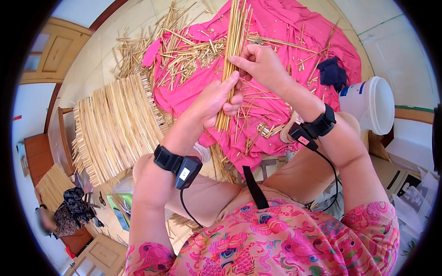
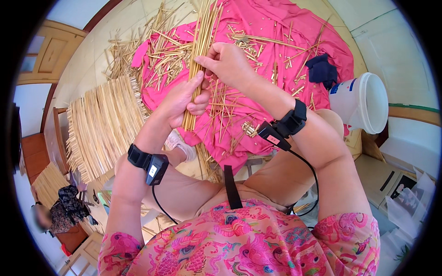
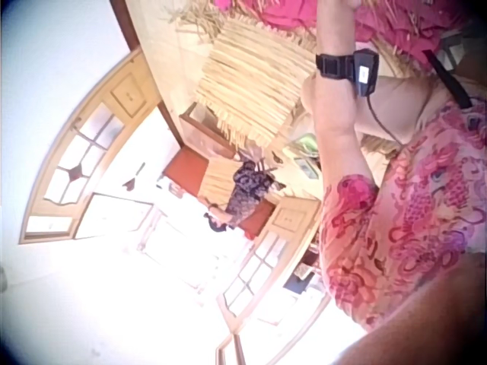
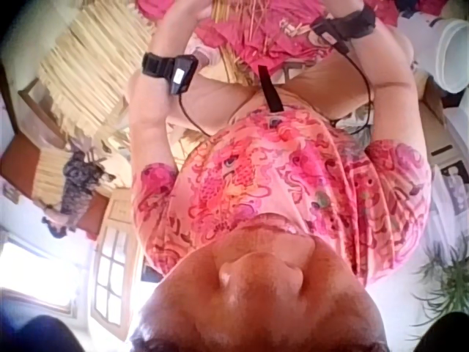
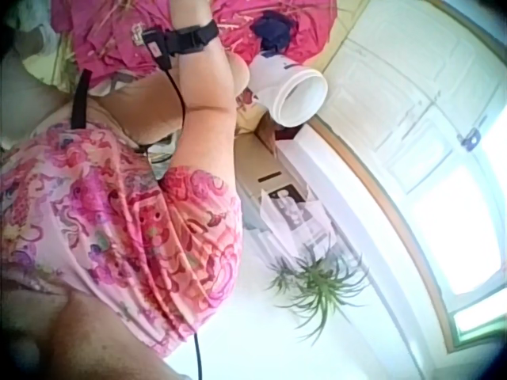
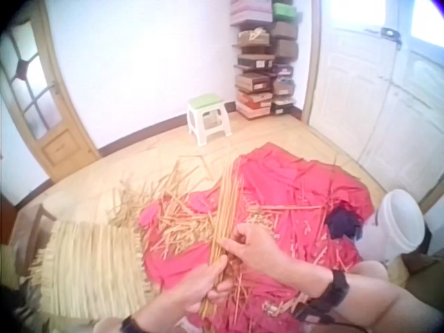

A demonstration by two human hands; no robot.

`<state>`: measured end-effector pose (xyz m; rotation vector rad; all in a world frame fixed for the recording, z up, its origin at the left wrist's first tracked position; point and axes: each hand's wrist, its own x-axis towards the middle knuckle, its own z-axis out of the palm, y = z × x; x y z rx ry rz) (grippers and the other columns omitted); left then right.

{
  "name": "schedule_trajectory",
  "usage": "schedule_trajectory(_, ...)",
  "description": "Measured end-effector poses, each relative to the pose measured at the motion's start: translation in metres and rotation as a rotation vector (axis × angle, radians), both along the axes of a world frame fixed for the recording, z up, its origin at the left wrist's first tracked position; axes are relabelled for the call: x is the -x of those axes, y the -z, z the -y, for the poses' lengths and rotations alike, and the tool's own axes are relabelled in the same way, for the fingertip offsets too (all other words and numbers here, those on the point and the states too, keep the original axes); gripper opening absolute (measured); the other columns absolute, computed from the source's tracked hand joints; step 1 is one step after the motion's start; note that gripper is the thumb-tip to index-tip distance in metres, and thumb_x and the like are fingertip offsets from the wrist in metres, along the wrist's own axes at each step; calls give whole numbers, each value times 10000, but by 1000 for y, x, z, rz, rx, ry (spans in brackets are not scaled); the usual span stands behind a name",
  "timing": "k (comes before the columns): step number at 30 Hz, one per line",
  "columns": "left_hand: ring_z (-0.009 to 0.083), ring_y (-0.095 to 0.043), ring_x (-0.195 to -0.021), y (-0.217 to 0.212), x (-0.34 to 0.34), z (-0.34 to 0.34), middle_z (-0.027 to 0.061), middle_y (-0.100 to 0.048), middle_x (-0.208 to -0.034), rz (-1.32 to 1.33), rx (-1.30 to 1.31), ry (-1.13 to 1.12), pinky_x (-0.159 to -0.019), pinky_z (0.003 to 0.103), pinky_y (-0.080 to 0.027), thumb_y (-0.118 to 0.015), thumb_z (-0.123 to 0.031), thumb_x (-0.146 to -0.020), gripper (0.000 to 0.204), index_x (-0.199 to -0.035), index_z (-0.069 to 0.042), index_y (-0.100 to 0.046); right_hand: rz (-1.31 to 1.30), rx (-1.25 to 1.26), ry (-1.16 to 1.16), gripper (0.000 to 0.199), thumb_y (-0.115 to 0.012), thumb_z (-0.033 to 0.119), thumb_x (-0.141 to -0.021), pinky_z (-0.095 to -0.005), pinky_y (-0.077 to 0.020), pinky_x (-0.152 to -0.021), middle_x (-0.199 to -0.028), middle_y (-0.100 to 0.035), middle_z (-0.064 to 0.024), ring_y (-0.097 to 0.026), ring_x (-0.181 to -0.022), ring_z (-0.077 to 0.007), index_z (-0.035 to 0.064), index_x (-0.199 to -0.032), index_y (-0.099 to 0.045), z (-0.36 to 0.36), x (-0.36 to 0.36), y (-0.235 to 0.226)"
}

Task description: The person assembles a straw mat by hand, picking up individual long thin sticks and adding them to a bundle while sitting on the floor.

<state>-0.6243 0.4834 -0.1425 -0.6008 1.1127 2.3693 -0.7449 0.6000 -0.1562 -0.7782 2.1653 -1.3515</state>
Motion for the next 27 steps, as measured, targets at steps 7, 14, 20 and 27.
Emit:
schedule_trajectory(7, 33, -293, -353, 7, -6, -4, -26, -393, -535, -55, -462, 174, -343, 173, -216, -354, -444, -952, 344, -809, -134, -389, 1089, 494, 84, 333, -611, 385, -841, -323, -510, -685, -747, -602, -42, -613, -739, -192, 55, -824, -570, 9, -17, -16)
schedule_trajectory(14, 100, -483, -452, 14, 4, -9, 39, -519, -635, -119, -254, 137, -407, 186, -381, -349, -511, -928, 436, -881, -96, -472, 1304, 762, -47, 392, -490, 397, -914, -235, -333, -474, -564, -286, 55, -335, -498, -78, 159, -643, -337, 6, -5, -17)
schedule_trajectory(20, 298, -599, -933, 16, 8, -11, 217, -577, -1014, -28, -276, -239, -779, 365, -513, -279, -569, -912, 669, -1159, 35, -427, 913, 894, 47, 423, -475, 397, -920, -251, -296, -454, -542, -248, 48, -277, -468, -87, 147, -625, -304, 3, 24, -31)
schedule_trajectory(27, 344, -513, -1080, 32, 8, -18, 241, -510, -1144, -30, -414, -565, -962, 429, -404, -270, -470, -939, 583, -1170, 48, -407, 639, 853, 94, 356, -509, 302, -918, -251, -324, -460, -542, -319, 36, -334, -472, -83, 120, -644, -373, 12, 1, -30)
